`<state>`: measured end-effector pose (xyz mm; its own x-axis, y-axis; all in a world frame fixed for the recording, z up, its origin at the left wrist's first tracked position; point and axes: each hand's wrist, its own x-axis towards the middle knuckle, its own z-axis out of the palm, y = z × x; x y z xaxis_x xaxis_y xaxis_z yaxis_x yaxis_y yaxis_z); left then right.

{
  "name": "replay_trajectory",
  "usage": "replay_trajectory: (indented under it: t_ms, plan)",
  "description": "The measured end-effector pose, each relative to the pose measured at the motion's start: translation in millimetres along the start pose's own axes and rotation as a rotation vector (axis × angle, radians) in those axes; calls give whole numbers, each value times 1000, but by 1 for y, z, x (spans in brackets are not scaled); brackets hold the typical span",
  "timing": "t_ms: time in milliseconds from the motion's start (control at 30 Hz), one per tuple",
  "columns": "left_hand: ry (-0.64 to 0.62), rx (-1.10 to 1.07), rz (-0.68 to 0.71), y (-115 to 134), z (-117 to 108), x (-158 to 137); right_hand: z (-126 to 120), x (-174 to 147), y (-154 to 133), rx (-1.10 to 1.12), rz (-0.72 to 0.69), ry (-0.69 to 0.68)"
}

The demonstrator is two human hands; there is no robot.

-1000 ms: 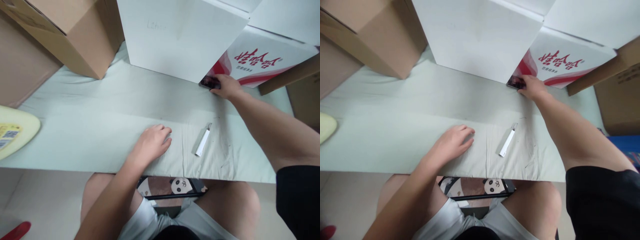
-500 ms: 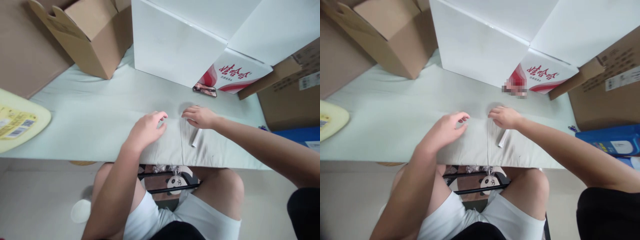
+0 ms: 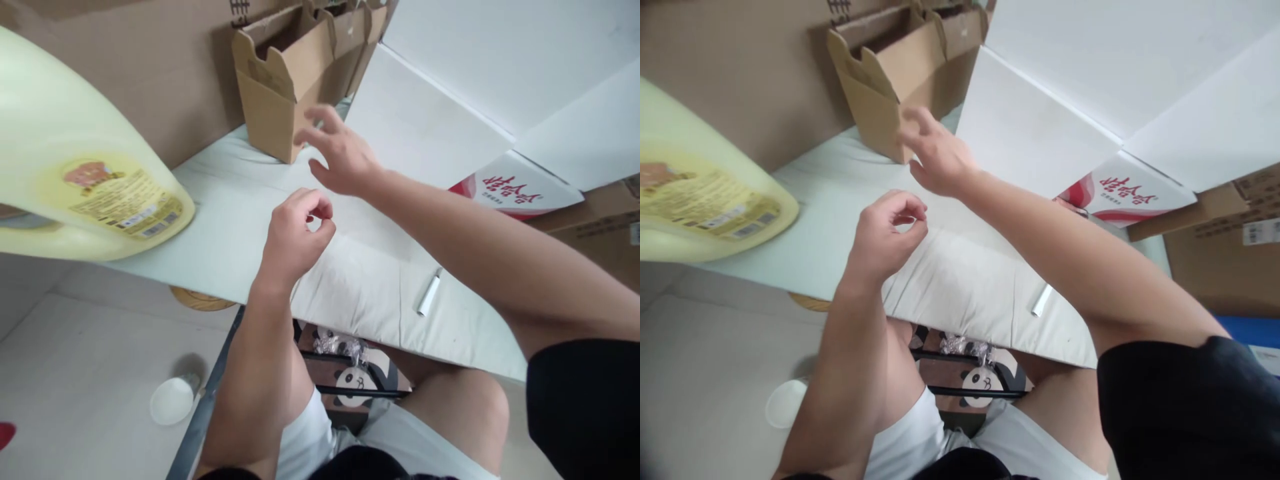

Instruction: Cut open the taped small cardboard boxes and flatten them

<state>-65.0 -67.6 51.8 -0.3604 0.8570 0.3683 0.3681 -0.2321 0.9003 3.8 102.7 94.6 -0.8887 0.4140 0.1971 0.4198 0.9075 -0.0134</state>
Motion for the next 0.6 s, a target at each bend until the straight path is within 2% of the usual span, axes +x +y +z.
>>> replay_trajectory:
  t_ms: [100, 167, 300, 367, 433, 567, 600]
  plan:
    - [7, 3, -41, -4, -8, 2, -5, 47, -10, 49, 108, 33]
    - [8, 26, -78, -4, -13, 3, -7, 66, -15, 85, 148, 24]
    - [55, 16, -93, -2, -17, 3, -5, 68, -20, 110, 157, 5]
    - [131, -15, -70, -1, -16, 2, -5, 50, -16, 131, 146, 32]
    - [262, -62, -31, -1, -16, 2, -8, 18, -9, 187, 136, 66]
    - [589, -125, 52, -11, -16, 3, -33, -76, 1, 390, 76, 138]
    - [634, -102, 55, -15, -16, 4, -43, -104, 1, 435, 40, 163]
